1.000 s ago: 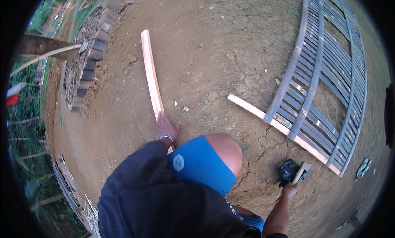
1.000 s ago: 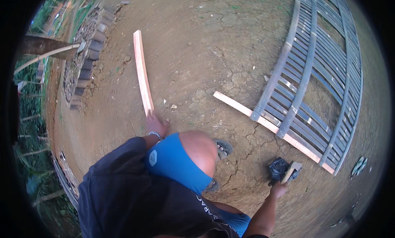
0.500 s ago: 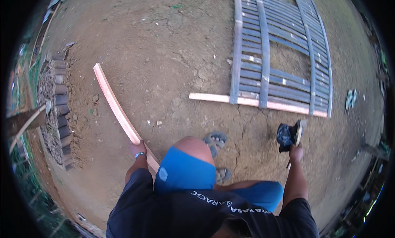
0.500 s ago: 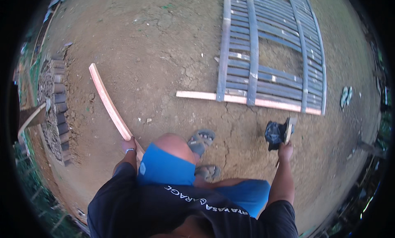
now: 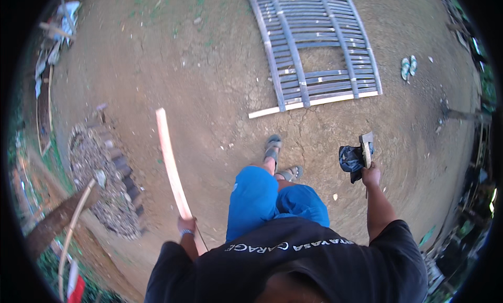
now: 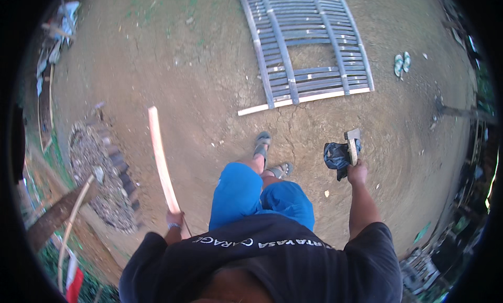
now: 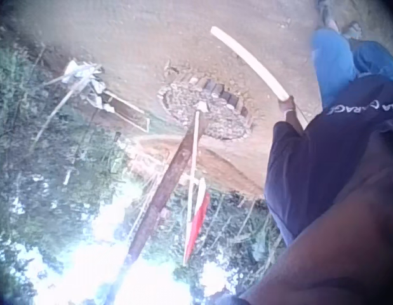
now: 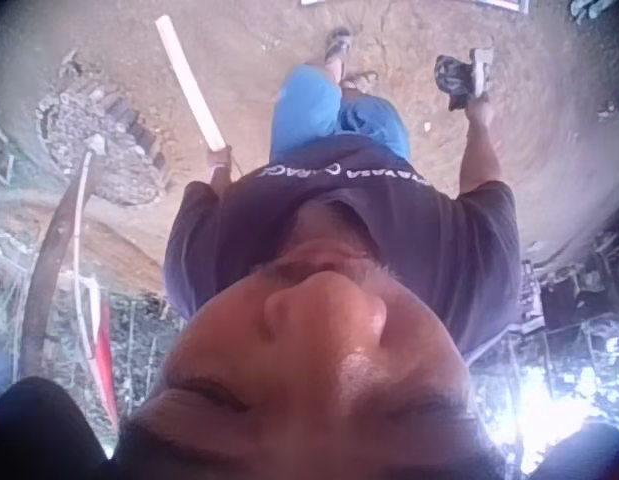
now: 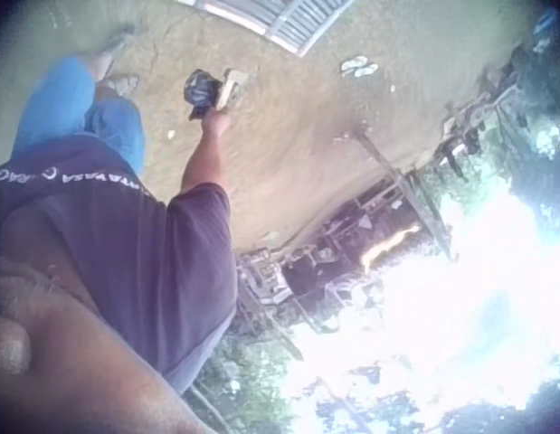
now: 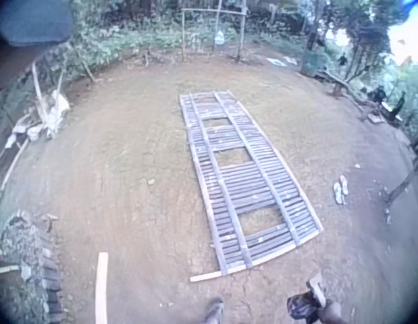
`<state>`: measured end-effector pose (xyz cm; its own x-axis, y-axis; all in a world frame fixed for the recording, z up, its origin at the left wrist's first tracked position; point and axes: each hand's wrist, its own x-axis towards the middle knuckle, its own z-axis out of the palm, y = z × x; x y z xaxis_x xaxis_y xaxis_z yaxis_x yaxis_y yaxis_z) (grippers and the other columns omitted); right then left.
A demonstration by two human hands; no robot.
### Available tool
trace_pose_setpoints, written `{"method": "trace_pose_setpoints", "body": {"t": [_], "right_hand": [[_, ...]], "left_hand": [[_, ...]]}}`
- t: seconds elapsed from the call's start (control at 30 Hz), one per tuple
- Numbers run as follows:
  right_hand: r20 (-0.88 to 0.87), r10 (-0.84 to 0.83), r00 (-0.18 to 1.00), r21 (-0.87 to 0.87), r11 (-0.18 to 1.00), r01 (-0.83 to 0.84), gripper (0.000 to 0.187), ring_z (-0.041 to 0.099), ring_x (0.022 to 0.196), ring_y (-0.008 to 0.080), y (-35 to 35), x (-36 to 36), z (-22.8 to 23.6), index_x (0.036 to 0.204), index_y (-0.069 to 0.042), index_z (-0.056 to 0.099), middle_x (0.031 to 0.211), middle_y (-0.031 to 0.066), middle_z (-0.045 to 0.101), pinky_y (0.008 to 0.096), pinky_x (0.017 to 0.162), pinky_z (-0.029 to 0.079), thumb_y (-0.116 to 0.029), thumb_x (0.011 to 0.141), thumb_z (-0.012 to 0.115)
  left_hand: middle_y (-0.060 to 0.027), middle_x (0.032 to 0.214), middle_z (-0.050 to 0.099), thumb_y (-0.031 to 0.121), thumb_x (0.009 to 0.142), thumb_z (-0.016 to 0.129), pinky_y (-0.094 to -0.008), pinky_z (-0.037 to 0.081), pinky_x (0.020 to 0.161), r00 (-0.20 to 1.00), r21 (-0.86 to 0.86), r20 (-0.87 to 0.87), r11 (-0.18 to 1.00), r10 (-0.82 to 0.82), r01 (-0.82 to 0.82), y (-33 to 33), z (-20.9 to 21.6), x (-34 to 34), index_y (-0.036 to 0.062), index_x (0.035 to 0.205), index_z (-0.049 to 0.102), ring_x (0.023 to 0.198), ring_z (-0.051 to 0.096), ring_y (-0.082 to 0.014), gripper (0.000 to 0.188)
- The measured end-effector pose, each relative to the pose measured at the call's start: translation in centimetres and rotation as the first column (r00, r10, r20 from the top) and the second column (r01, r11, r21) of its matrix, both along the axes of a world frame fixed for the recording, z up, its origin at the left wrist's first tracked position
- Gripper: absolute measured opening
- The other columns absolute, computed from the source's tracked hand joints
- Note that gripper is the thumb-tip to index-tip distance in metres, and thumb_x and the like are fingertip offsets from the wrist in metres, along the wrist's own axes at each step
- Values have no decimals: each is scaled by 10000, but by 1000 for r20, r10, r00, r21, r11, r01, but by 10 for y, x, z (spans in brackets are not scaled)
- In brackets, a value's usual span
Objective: The person constructs a bamboo frame by hammering nails through bamboo slats into wooden beams, moving between different sections of the frame and retrieving nails from a bag.
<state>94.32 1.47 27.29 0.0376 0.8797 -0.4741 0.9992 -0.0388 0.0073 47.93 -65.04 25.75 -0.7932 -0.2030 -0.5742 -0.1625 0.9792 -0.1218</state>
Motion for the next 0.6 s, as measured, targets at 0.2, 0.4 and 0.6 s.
{"method": "trace_pose_setpoints", "body": {"t": [0.2, 0.4, 0.6], "right_hand": [[-37, -91, 995, -46, 995, 89, 394, 657, 1009, 440, -51, -83, 109, 1112, -14, 647, 1031, 274, 689, 489, 886, 523, -197, 764, 657], [2, -313, 950, -9, 950, 313, 392, 668, 1030, 412, -130, -213, 159, 1137, -28, 658, 1069, 250, 696, 462, 892, 533, -196, 782, 660], [9, -362, 932, -90, 928, 362, 352, 692, 1002, 368, -158, -371, 191, 1126, -70, 688, 1069, 210, 713, 438, 880, 549, -191, 797, 660]], "left_hand": [[-227, 1028, 716, 334, 591, 899, -465, 563, 842, 974, -62, 210, 993, -87, 103, -78, 32, -61, -34, 1053, 647, 997, 700, -372, 642], [-225, 984, 719, 309, 561, 896, -449, 572, 813, 922, 168, 249, 950, -298, 261, -68, 45, -290, -55, 1024, 651, 929, 709, -366, 637], [-223, 941, 722, 283, 531, 893, -433, 580, 783, 882, 333, 118, 855, -456, 397, 21, 110, -564, -77, 995, 656, 860, 718, -361, 633]]}}
